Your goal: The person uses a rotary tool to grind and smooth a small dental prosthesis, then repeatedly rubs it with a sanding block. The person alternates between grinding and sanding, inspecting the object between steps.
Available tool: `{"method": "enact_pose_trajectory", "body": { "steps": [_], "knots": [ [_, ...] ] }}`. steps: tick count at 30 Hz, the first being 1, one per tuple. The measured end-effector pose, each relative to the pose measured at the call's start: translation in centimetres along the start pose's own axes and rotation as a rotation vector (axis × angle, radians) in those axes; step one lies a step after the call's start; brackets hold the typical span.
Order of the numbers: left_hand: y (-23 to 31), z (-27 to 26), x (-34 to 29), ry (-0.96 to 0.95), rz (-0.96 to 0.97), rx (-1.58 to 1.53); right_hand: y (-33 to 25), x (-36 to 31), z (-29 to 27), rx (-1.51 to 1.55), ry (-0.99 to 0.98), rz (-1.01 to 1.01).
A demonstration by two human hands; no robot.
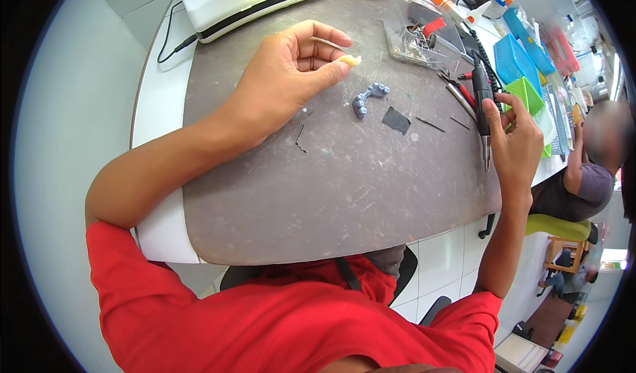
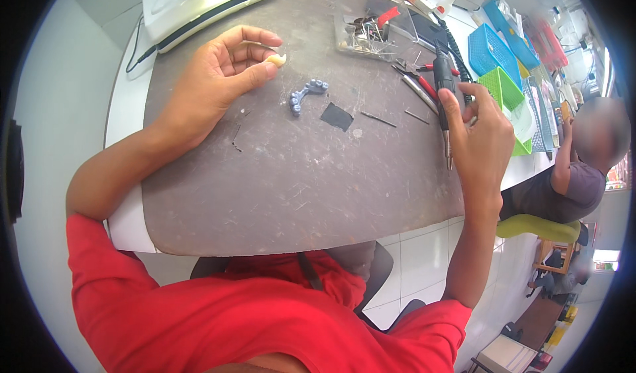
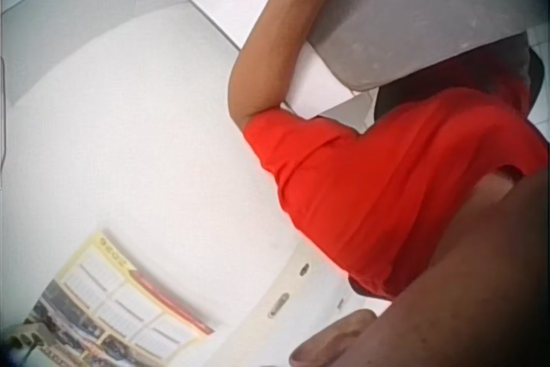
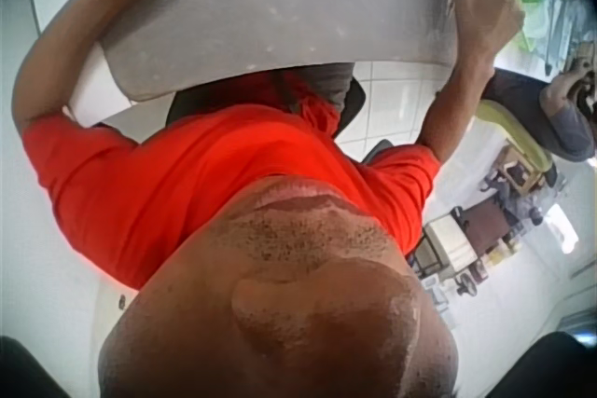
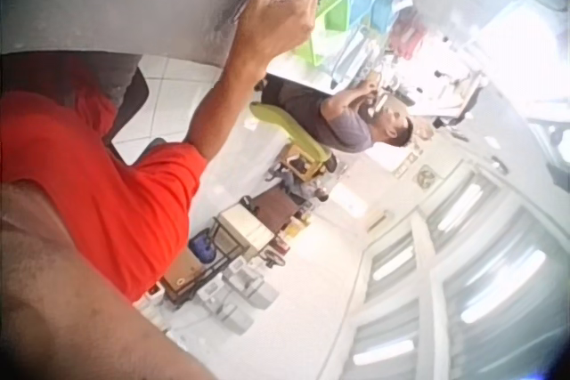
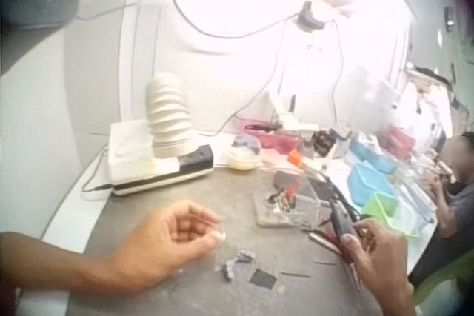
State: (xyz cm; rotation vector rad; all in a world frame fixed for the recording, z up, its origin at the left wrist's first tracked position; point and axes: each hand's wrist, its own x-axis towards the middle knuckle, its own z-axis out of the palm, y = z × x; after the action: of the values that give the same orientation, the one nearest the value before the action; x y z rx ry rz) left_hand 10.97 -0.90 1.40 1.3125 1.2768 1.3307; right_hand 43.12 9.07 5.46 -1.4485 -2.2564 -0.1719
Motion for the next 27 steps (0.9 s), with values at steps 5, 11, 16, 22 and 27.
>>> {"method": "enact_pose_trajectory", "body": {
  "steps": [5, 11, 16, 22, 27],
  "knots": [
    [0.1, -0.1, -0.1, -0.035, 0.010, 0.019, -6.2, 0.5, 1.3, 0.466, -0.001, -0.417],
    [1.0, -0.1, -0.1, -0.119, -0.039, -0.031, -10.6, 2.3, 3.8, 0.463, 0.059, -0.847],
    [1.4, 0.3, 0.0, -0.112, -0.071, 0.067, -9.7, 1.6, 4.5, 0.395, 0.105, -0.798],
    [1.5, 1.7, -0.2, -0.105, 0.333, 0.781, -7.5, 2.3, 4.4, 0.293, 0.020, -0.465],
    [1.3, 2.1, -0.3, -0.143, 0.403, 0.779, -7.1, 2.0, 5.3, 0.224, -0.109, -0.414]
  ]
}}
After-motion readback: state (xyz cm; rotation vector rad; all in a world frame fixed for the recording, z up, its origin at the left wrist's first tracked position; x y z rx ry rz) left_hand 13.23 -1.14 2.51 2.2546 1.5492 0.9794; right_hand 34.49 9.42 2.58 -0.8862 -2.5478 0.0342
